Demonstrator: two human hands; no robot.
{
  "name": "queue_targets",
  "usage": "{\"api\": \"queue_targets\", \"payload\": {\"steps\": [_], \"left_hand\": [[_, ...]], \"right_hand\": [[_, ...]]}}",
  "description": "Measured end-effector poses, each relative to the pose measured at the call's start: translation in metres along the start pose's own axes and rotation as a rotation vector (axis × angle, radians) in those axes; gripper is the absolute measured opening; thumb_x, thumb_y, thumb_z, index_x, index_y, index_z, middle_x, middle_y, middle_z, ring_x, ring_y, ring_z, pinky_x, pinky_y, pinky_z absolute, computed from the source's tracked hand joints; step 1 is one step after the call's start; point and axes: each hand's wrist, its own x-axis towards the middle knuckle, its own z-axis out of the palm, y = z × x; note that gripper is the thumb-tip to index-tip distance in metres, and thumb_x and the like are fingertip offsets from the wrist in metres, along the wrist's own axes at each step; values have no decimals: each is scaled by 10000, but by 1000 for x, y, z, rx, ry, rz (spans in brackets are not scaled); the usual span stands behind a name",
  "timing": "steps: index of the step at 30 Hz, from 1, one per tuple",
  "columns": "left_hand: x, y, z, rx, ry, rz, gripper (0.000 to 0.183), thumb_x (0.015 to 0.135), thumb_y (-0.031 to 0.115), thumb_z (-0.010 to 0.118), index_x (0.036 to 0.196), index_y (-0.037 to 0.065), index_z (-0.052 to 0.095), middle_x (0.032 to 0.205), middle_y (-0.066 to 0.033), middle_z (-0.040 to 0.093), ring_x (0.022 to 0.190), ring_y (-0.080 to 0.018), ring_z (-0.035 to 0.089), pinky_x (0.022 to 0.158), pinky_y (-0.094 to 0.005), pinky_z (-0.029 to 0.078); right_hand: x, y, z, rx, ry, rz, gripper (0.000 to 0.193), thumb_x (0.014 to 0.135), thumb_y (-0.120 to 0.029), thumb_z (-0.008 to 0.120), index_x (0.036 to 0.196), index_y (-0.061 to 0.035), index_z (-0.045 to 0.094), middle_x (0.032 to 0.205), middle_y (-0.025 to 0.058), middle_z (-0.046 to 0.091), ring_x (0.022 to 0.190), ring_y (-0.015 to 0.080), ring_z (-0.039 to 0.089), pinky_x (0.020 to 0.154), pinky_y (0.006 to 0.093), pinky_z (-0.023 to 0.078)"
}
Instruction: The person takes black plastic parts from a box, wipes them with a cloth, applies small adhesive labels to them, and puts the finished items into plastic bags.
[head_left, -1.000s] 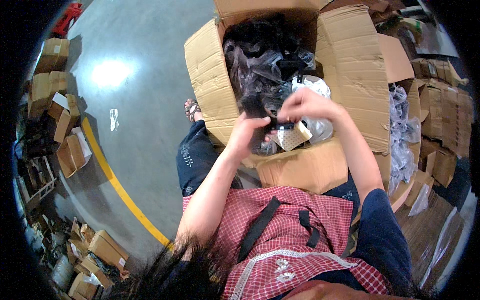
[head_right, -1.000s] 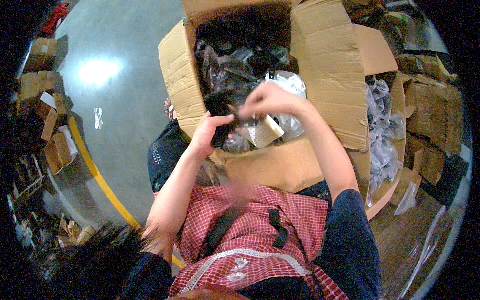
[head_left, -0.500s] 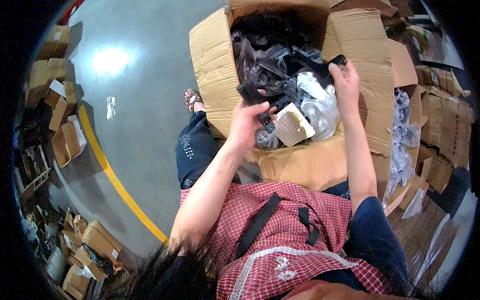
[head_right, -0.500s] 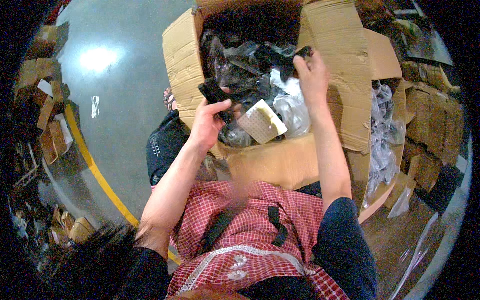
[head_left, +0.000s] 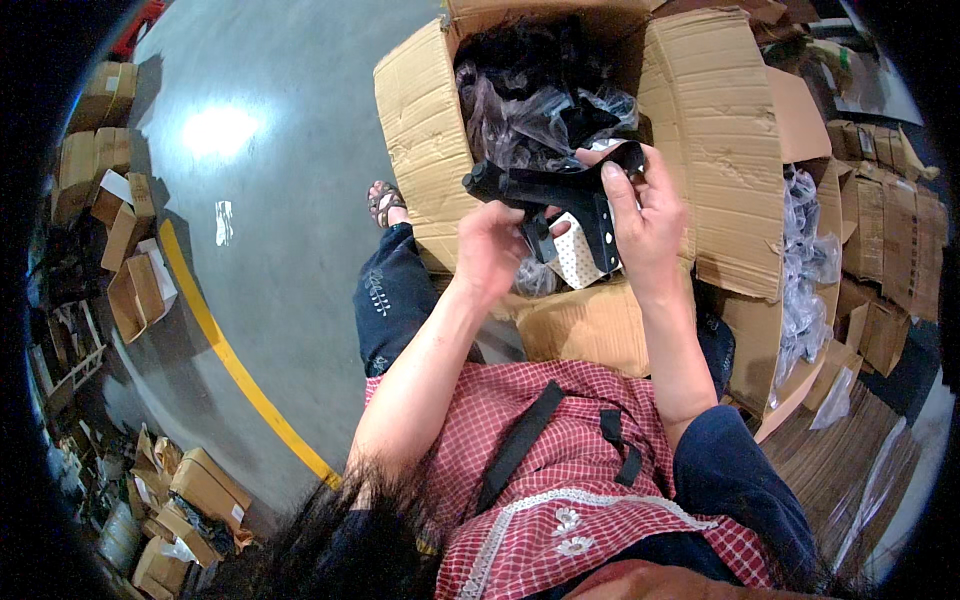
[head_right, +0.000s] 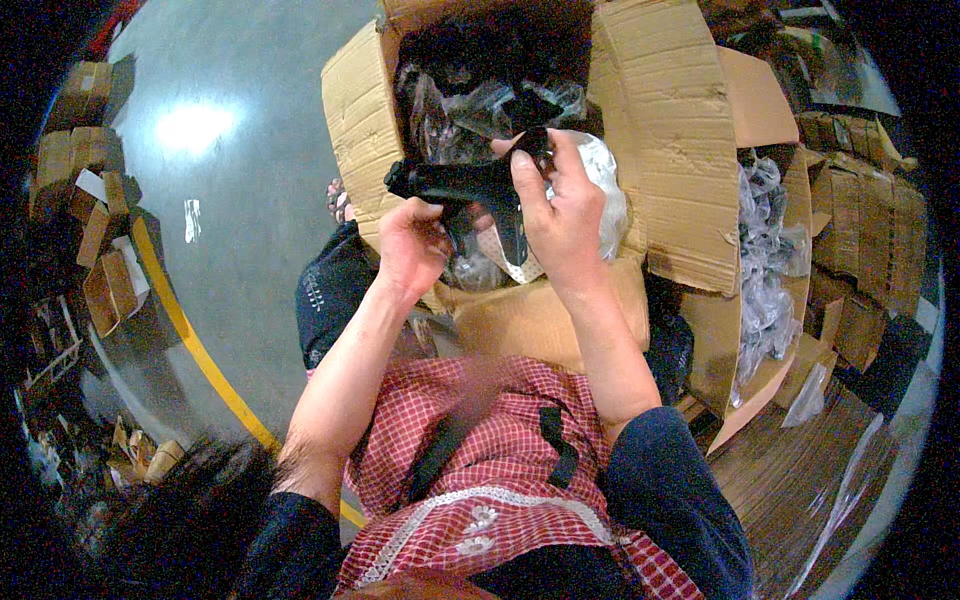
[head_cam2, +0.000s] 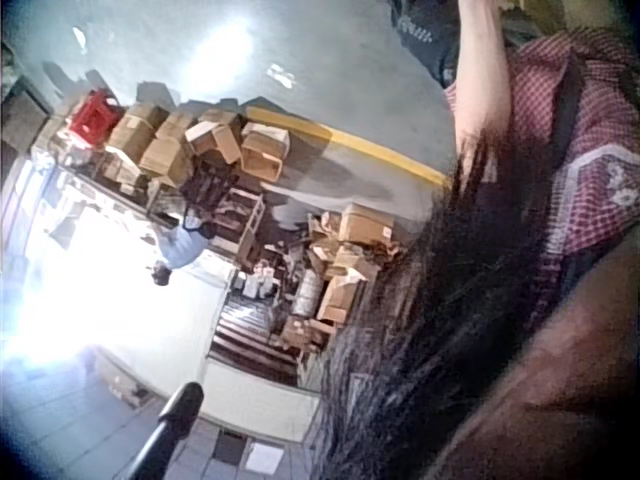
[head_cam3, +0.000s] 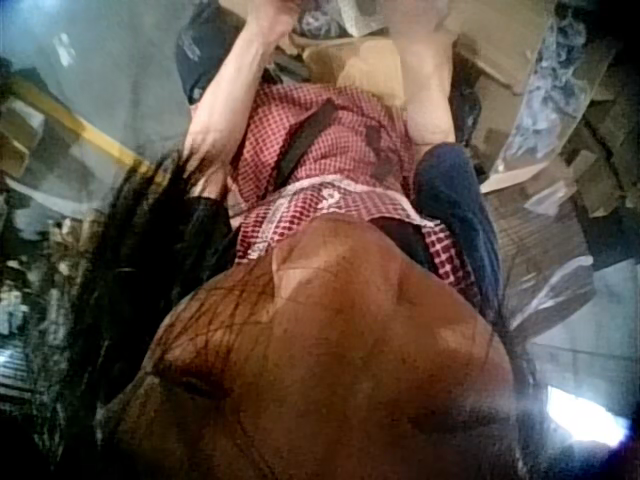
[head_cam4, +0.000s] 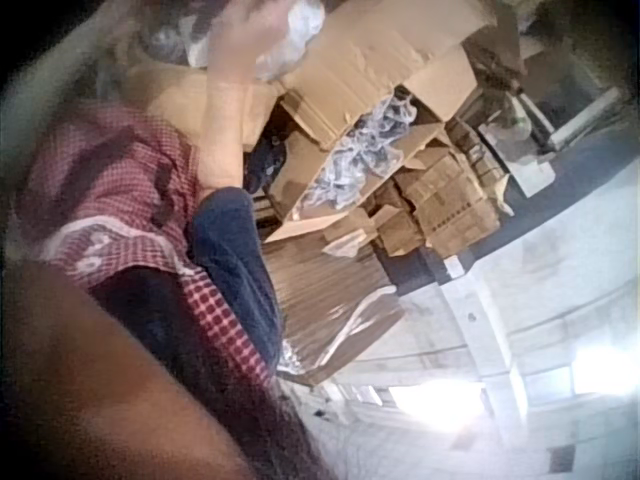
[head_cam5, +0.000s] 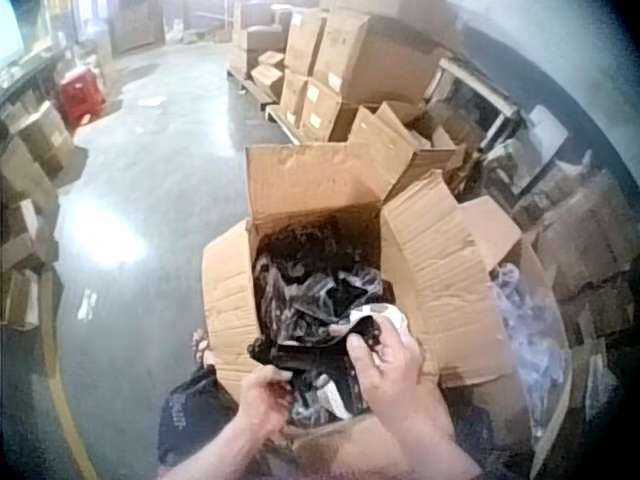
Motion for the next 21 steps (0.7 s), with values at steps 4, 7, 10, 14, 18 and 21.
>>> {"api": "queue_targets", "payload": {"steps": [4,7,10,14,18,21], "left_hand": [[-3,0,5,24,-13,16,568,765,54,481,1329,-6,479,1239,-148,595,1110,-299,611,978,-511,533],[4,-3,-7,92,-73,38,596,770,60,483,1364,19,455,1274,-129,580,1100,-280,605,955,-512,535],[-7,0,7,180,-69,105,579,782,65,511,1359,67,456,1269,-93,578,1090,-254,599,909,-497,537],[0,-3,11,213,97,198,483,825,54,654,1281,97,499,1181,-52,608,1048,-205,613,833,-451,552],[9,-1,-6,123,260,293,363,797,-25,636,1138,46,534,955,-102,662,833,-255,689,758,-405,596],[7,3,-6,206,294,296,367,780,-49,617,1129,9,519,953,-124,659,784,-278,696,682,-394,601]], "right_hand": [[6,10,5,242,-78,162,252,1005,-135,553,1200,18,595,1068,149,726,937,169,700,829,298,552],[8,12,8,518,-84,418,279,1002,-135,536,1228,22,581,1128,151,700,953,191,697,795,291,574],[6,11,19,643,-124,531,385,994,-147,525,1341,18,501,1228,154,659,1000,210,685,690,278,611],[-9,66,41,369,-194,385,656,842,-78,673,1438,-31,402,1396,136,535,1291,242,504,1076,397,409],[47,87,26,419,-93,409,872,638,-139,817,1413,-56,424,1421,146,465,1332,331,416,1109,453,338],[116,152,6,-600,29,-4,484,785,-237,732,1192,-14,594,1245,209,607,1178,341,563,1014,405,442]]}}
